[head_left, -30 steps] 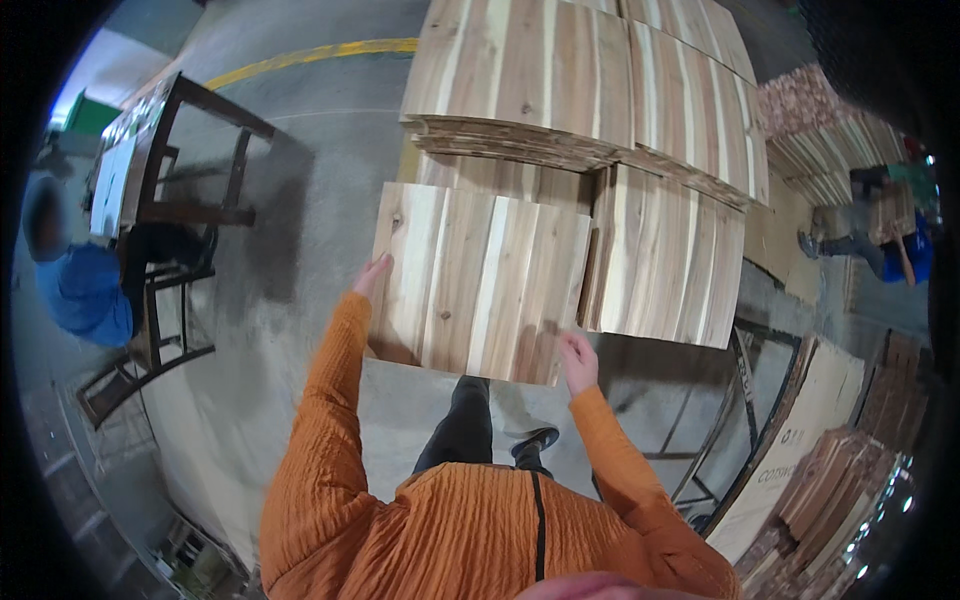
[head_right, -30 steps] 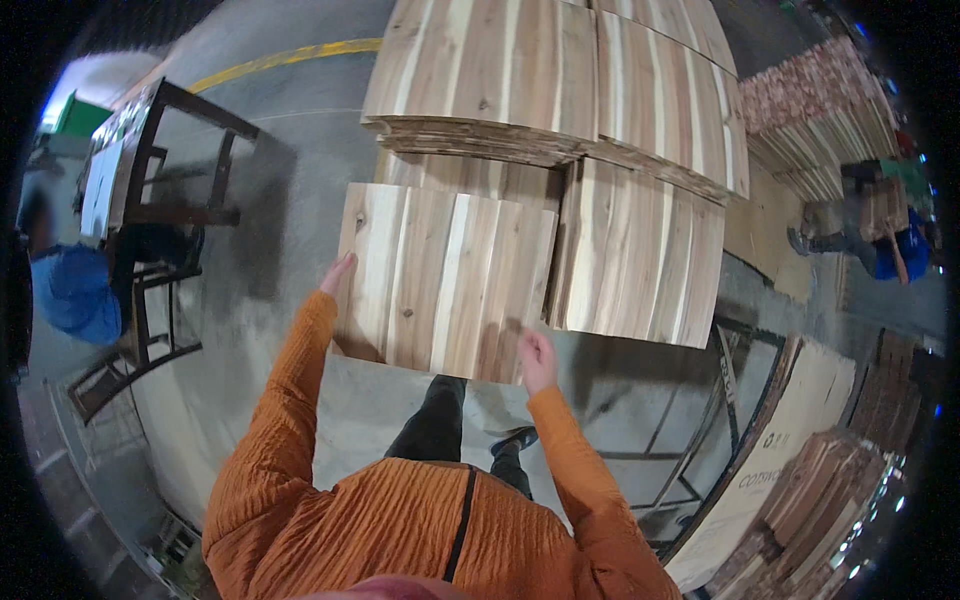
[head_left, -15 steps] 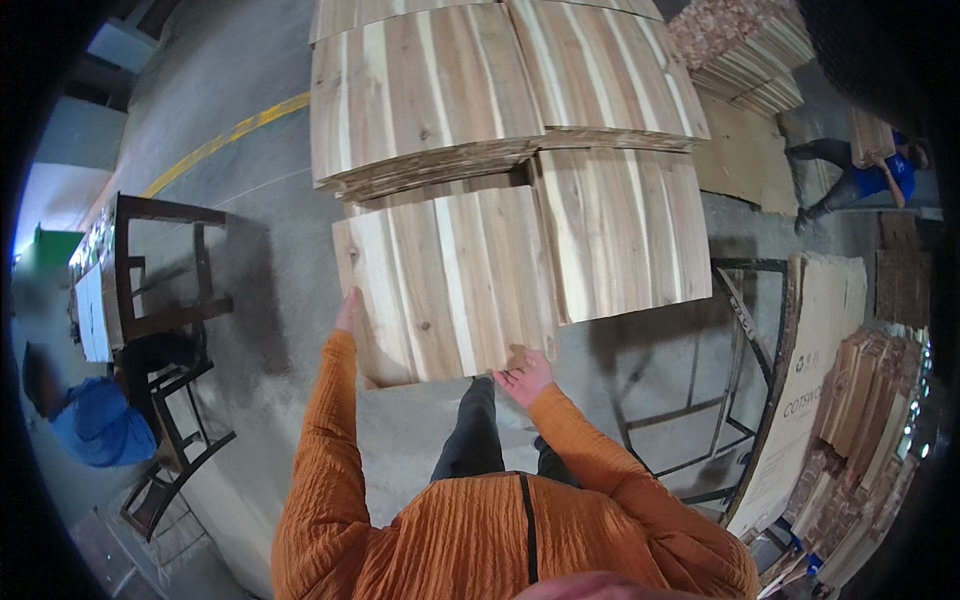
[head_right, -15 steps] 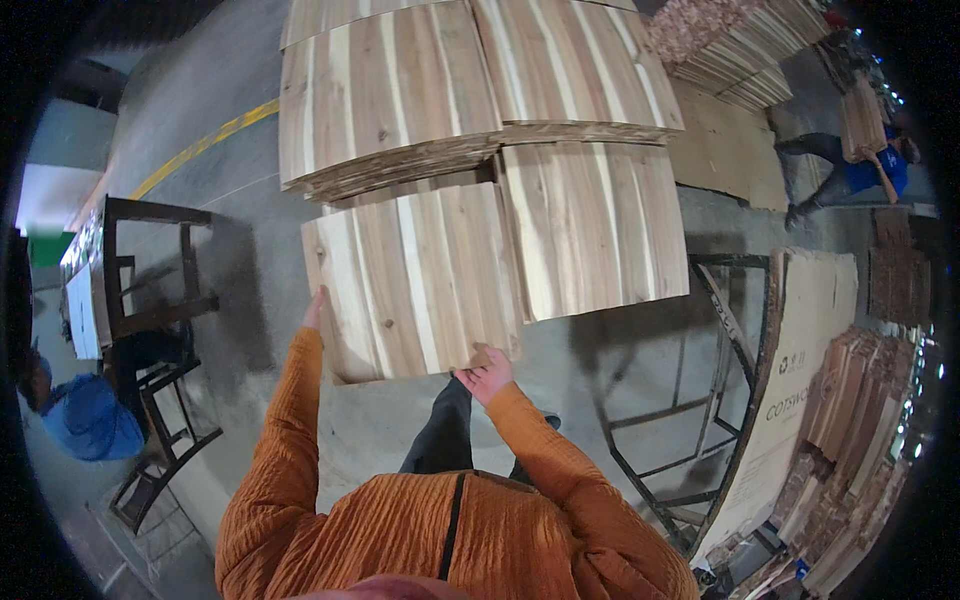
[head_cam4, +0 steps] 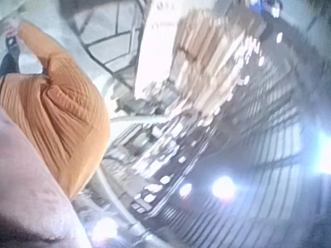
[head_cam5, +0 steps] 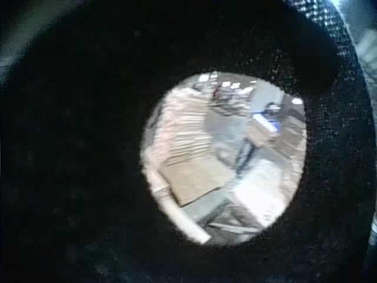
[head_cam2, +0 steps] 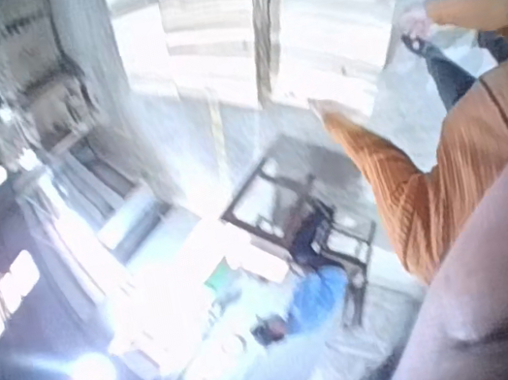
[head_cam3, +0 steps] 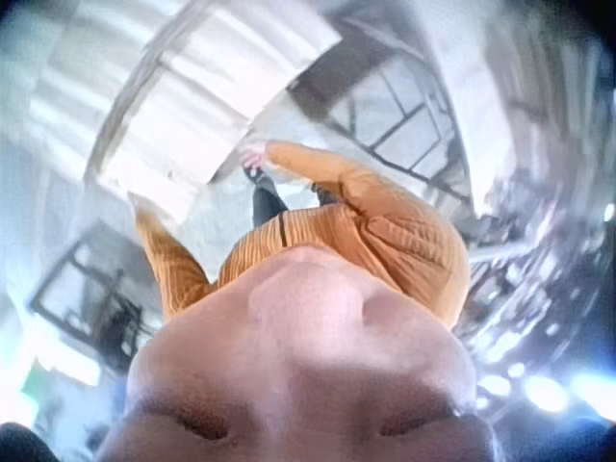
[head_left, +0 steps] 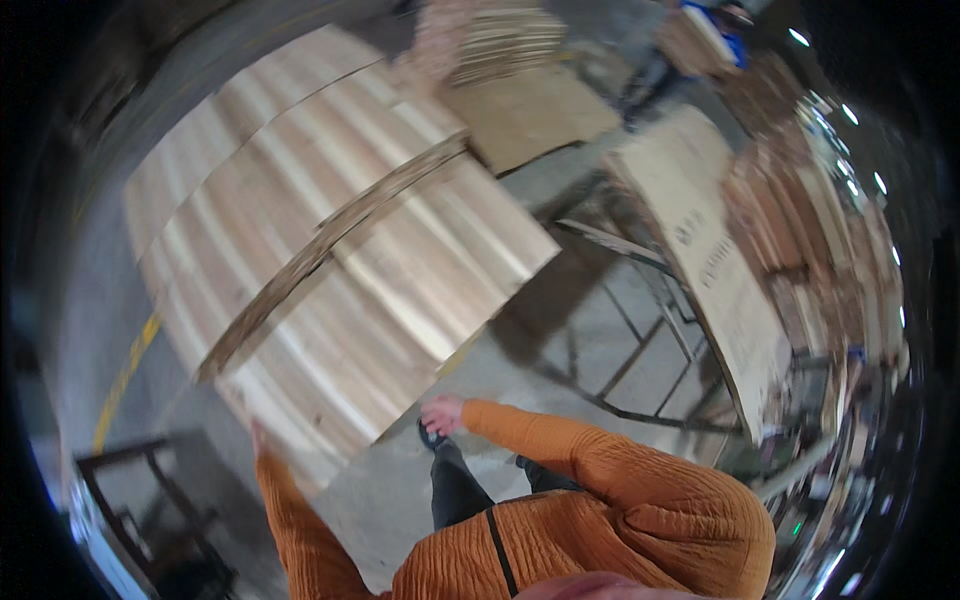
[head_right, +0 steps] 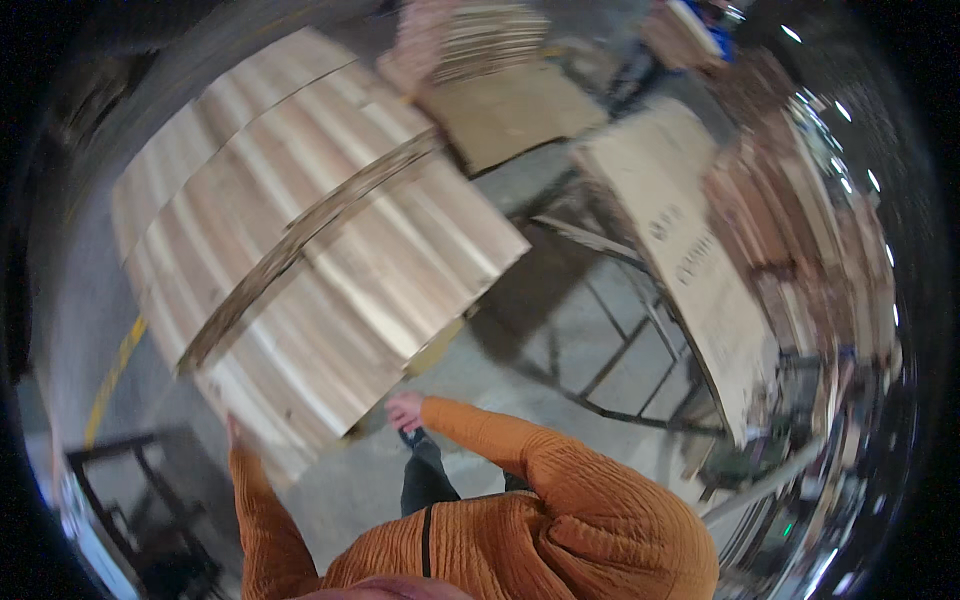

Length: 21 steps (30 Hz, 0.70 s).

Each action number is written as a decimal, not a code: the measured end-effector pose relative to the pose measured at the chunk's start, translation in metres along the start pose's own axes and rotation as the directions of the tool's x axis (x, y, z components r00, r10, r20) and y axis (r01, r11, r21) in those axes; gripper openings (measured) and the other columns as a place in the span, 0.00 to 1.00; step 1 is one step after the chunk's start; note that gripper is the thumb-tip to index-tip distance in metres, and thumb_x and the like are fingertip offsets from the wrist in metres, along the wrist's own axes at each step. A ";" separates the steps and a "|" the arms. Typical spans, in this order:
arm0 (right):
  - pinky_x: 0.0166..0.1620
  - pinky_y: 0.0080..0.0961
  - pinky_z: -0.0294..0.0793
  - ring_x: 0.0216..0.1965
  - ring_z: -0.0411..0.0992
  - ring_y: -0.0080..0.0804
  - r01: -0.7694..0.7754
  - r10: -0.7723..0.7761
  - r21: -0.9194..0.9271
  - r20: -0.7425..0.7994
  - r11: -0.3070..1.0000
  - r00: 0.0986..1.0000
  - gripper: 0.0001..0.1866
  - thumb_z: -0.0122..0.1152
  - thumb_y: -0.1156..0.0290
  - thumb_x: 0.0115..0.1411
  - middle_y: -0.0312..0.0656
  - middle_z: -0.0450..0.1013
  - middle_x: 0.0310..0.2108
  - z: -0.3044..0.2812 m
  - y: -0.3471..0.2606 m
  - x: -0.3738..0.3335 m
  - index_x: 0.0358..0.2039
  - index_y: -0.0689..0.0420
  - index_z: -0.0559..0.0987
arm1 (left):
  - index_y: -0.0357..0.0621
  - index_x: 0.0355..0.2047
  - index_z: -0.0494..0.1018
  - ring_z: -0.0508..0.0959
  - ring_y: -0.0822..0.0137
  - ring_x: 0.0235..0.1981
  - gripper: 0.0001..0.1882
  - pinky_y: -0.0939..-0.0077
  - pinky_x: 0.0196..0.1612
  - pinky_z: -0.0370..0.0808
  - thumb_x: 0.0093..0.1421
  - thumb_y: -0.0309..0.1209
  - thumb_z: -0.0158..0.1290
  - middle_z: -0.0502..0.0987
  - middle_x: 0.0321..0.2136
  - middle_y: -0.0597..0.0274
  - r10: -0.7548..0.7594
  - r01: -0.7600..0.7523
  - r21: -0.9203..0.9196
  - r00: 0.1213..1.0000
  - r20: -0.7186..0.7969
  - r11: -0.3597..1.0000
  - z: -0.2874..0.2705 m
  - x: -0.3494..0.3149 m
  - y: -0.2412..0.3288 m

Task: The person picks up wooden planks from a stack, inspects the surface for knots, and applies a white filler from a tube into the knots. After filling, the person places the plank back on the stack and repeats the process with additional planks.

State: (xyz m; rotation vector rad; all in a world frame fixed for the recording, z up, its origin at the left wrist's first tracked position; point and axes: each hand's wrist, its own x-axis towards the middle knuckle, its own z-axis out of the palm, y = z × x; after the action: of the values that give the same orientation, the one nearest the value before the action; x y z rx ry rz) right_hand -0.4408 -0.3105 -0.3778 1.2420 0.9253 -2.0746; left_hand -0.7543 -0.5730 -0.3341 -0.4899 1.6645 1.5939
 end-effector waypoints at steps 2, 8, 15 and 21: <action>0.32 0.28 0.75 0.37 0.76 0.32 0.083 -0.086 -0.174 -0.010 0.981 0.996 0.23 0.53 0.56 0.59 0.43 0.74 0.44 -0.032 0.022 -0.008 0.52 0.51 0.68 | 0.46 0.65 0.46 0.47 0.54 0.65 0.45 0.58 0.64 0.46 0.57 0.66 0.30 0.46 0.65 0.56 0.053 -0.051 -0.090 0.998 0.019 0.995 0.009 -0.020 -0.001; 0.40 0.36 0.72 0.42 0.74 0.35 0.166 -0.143 0.287 -0.100 0.943 0.985 0.21 0.47 0.54 0.60 0.38 0.72 0.47 -0.187 0.139 -0.082 0.51 0.47 0.68 | 0.47 0.65 0.48 0.46 0.55 0.66 0.47 0.59 0.65 0.42 0.56 0.68 0.31 0.43 0.66 0.59 -0.178 0.208 -0.248 0.974 0.137 0.946 -0.020 -0.029 -0.024; 0.33 0.33 0.73 0.35 0.76 0.33 -0.299 0.233 -0.096 -0.422 0.950 0.876 0.18 0.53 0.56 0.56 0.39 0.74 0.39 -0.158 0.187 -0.111 0.44 0.53 0.74 | 0.47 0.61 0.57 0.61 0.52 0.58 0.39 0.58 0.59 0.58 0.57 0.61 0.36 0.58 0.61 0.57 -0.166 0.137 -0.324 0.984 -0.063 0.936 -0.016 0.018 -0.035; 0.30 0.27 0.73 0.32 0.76 0.28 -0.175 0.151 -0.045 -0.329 0.984 0.932 0.18 0.56 0.55 0.53 0.35 0.75 0.33 -0.103 0.162 -0.086 0.39 0.52 0.76 | 0.46 0.60 0.58 0.68 0.49 0.52 0.35 0.53 0.52 0.68 0.59 0.56 0.36 0.64 0.57 0.51 -0.168 0.138 -0.227 0.978 -0.121 0.964 -0.014 0.023 -0.033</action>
State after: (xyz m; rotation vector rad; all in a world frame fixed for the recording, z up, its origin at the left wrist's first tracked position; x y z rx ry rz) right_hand -0.2304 -0.3209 -0.3802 1.5946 0.9929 -1.7221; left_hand -0.7484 -0.5865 -0.3741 -0.8398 1.5171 1.6653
